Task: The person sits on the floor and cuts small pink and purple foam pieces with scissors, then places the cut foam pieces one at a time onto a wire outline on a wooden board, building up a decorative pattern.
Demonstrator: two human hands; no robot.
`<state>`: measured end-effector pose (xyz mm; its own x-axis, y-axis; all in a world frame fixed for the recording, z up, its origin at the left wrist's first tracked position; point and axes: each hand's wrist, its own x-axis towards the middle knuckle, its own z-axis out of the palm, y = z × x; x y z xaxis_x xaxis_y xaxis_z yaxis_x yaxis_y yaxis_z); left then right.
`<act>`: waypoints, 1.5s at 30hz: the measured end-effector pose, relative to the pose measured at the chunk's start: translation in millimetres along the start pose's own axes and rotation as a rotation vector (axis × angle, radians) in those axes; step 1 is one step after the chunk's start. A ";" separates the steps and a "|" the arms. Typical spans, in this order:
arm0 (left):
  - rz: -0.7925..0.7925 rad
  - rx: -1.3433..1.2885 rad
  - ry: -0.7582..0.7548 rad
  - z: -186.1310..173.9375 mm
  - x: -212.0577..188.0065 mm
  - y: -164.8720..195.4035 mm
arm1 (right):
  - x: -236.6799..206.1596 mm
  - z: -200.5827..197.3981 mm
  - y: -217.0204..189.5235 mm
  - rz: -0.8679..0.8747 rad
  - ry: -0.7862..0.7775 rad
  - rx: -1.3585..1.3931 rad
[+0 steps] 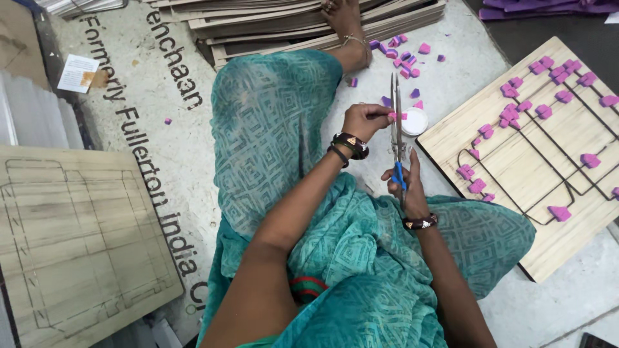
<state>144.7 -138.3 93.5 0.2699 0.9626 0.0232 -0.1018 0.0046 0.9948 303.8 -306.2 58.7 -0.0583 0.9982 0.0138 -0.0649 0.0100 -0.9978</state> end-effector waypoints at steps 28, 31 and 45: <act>0.000 0.366 0.004 -91.0 50.5 -12.5 | 35.2 -24.7 42.2 0.297 0.300 0.096; 0.404 1.008 0.189 -181.8 54.0 45.5 | 40.2 -32.5 41.7 0.148 0.259 0.062; 0.382 1.507 0.100 -190.3 83.8 80.6 | 24.7 -66.8 9.3 0.068 0.322 0.223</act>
<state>-23.1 -5.8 156.8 0.3841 0.8571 0.3434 0.8896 -0.4430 0.1107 368.3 -277.5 45.5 0.2429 0.9640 -0.1084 -0.2888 -0.0348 -0.9567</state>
